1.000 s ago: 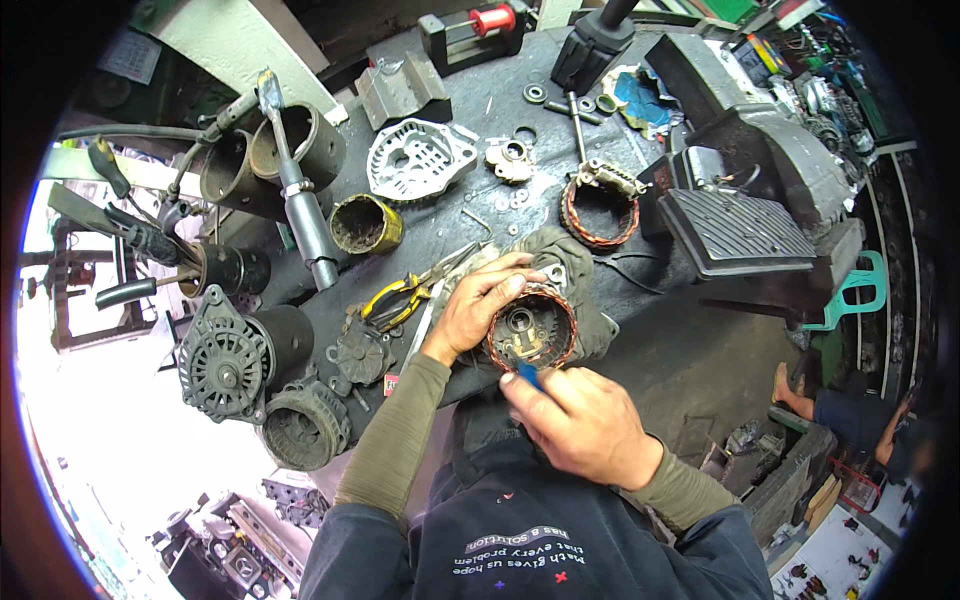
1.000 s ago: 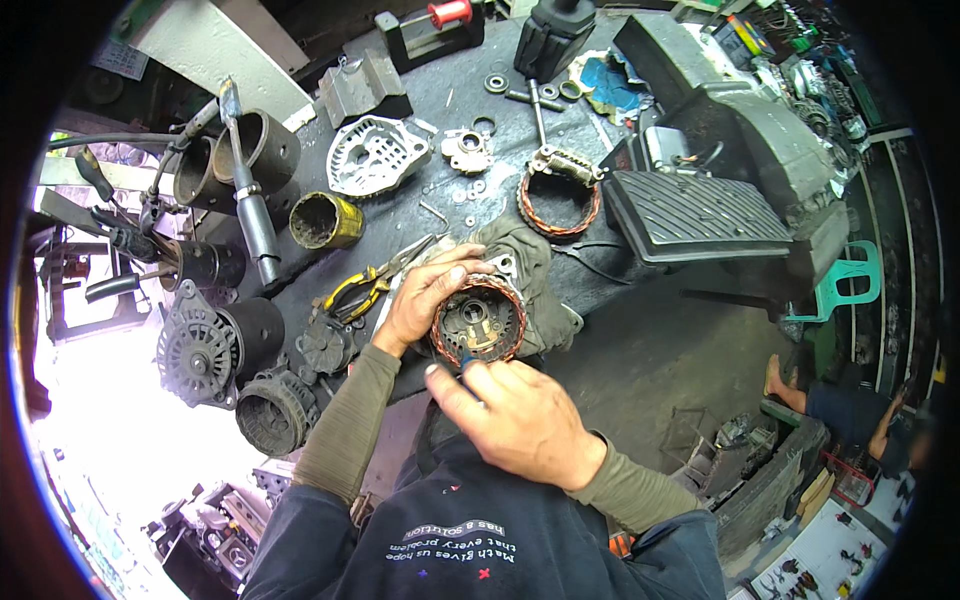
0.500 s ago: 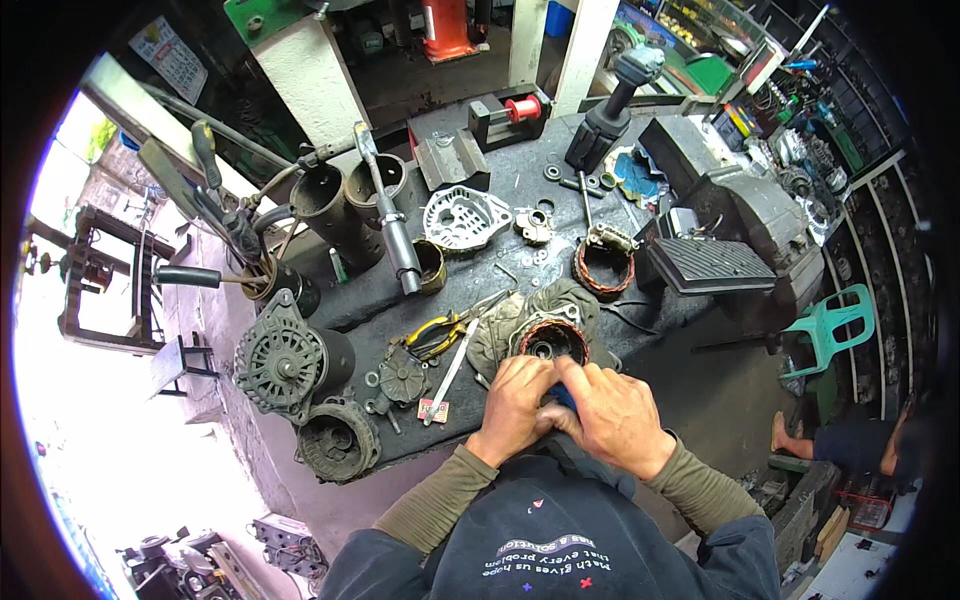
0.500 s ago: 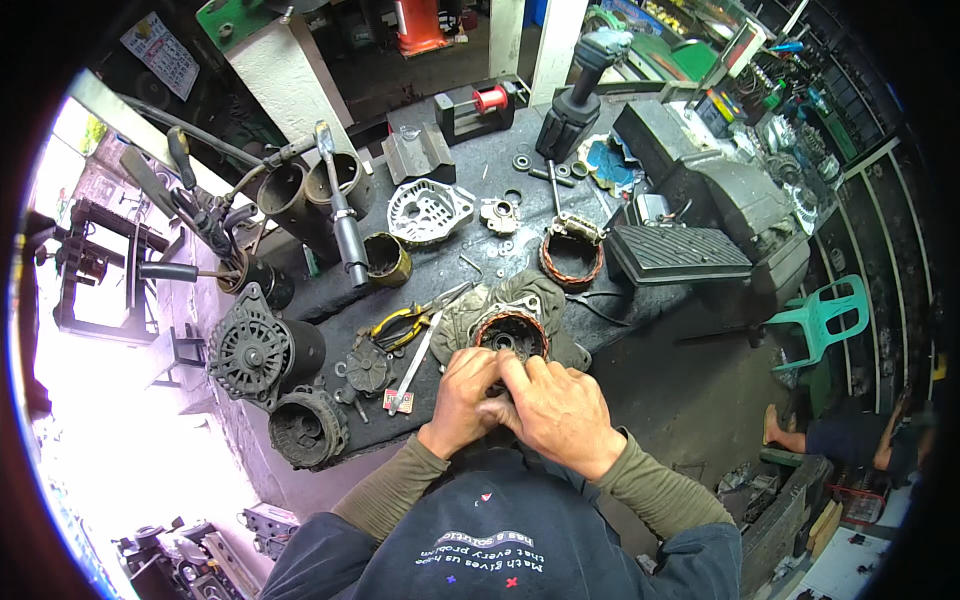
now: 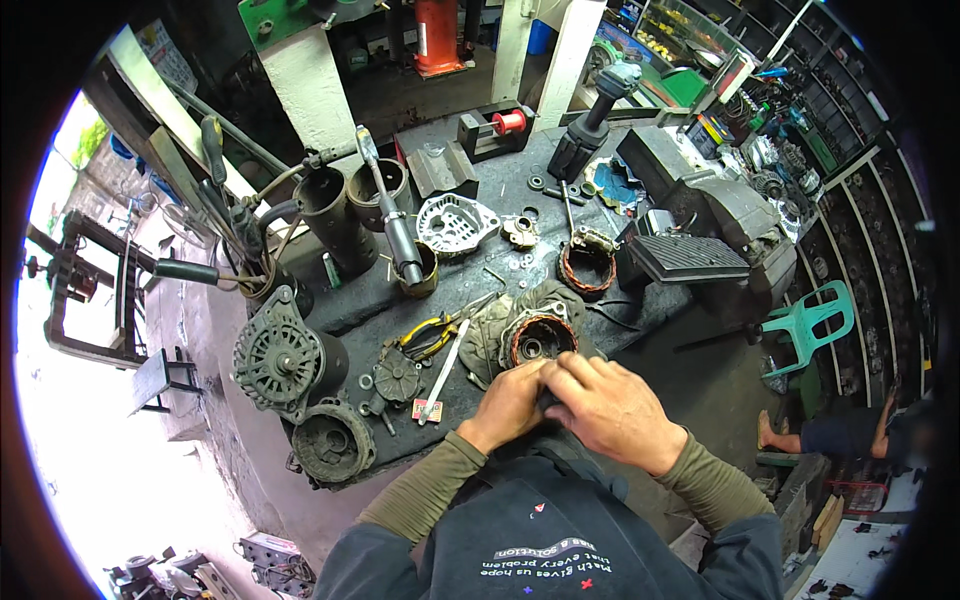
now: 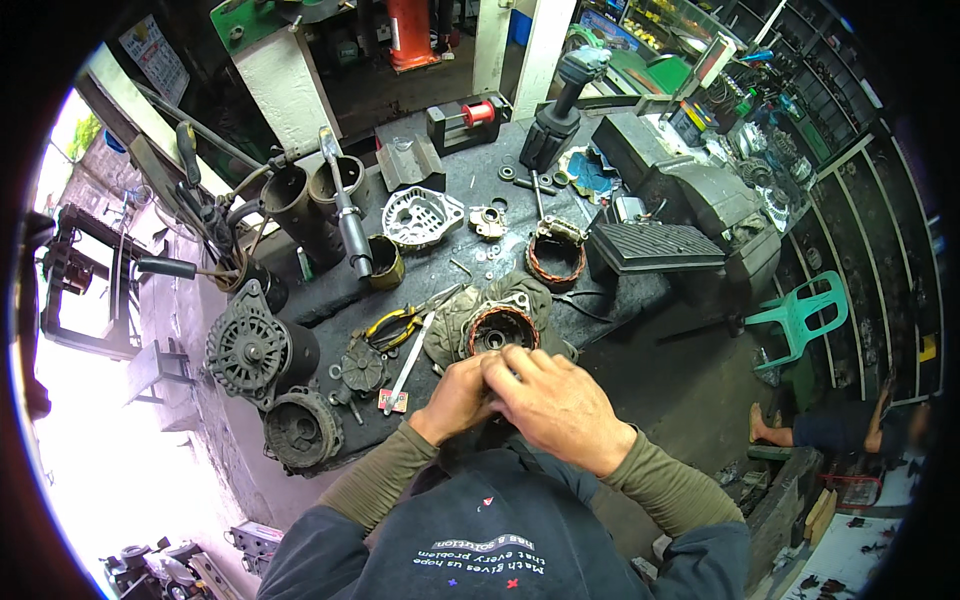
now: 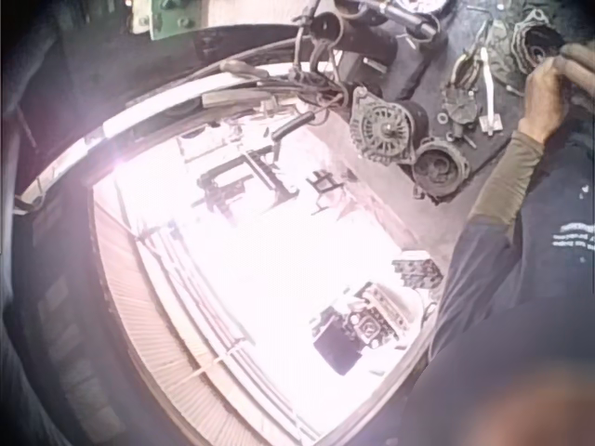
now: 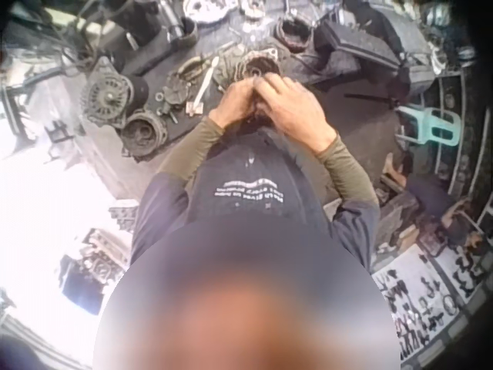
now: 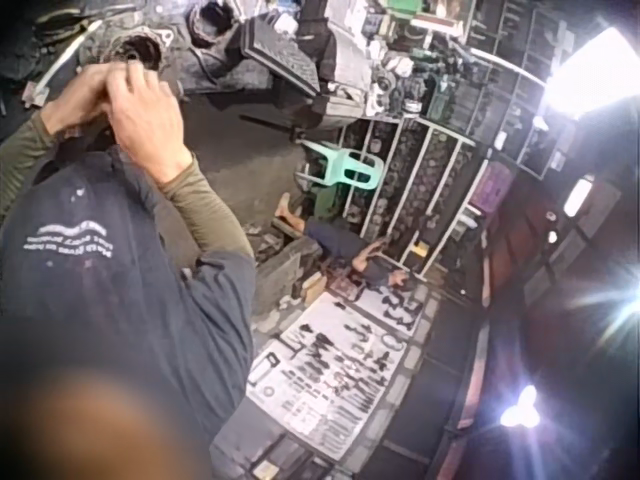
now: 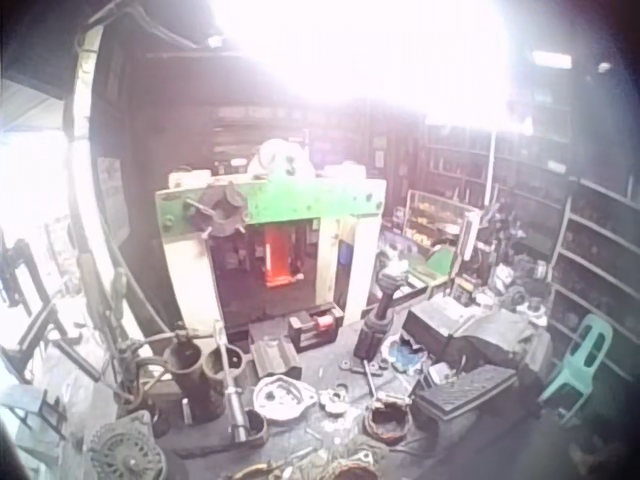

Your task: The person uses a blue-handled tool to scrape and clean the copper windings of a stator assembly. They then handle a metal housing component, picking up and placing small parts on the workbench. The person continues to clean the stator and briefly operates a hydraulic press before returning to the stator.

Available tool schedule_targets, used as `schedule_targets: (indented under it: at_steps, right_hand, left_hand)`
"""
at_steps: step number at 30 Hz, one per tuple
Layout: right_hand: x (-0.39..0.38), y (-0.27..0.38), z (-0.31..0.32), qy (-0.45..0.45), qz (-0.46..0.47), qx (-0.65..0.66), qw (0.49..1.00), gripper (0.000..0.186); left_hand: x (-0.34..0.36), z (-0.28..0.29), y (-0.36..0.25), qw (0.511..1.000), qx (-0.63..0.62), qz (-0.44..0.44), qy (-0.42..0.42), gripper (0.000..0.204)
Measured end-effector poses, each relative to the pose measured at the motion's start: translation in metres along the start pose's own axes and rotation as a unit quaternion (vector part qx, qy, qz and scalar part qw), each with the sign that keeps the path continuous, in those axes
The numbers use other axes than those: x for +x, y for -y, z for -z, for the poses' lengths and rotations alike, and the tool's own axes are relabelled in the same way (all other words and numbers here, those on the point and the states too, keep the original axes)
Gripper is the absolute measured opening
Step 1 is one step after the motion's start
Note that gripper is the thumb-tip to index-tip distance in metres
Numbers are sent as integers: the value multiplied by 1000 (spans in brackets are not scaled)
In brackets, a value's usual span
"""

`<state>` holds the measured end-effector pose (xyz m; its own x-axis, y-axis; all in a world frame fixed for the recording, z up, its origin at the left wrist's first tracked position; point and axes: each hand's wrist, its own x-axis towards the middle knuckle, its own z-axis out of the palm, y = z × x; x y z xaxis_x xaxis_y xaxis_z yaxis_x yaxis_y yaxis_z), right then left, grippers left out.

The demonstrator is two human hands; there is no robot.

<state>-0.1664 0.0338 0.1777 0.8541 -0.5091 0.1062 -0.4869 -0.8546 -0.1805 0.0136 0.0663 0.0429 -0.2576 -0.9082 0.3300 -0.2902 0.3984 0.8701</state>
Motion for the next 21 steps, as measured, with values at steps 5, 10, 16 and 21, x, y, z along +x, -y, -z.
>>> schedule_targets:
  at_steps: [5, 10, 16, 21]
  right_hand:
    - [6, 1, -10, 44, -42, -22, 998, 25]
    - [4, 3, -10, 25, -40, -66, 997, 27]
    - [17, 4, -6, 89, 4, -65, 994, 32]
    - [17, 9, -8, 153, -104, -91, 979, 30]
  left_hand:
    - [-2, -7, 6, 997, 29, -48, -48, 66]
    - [-6, -9, 7, 997, 53, 47, -14, 67]
    - [-2, -5, 8, 998, 8, -33, -45, 75]
    - [-8, -3, 9, 996, 82, 36, -27, 63]
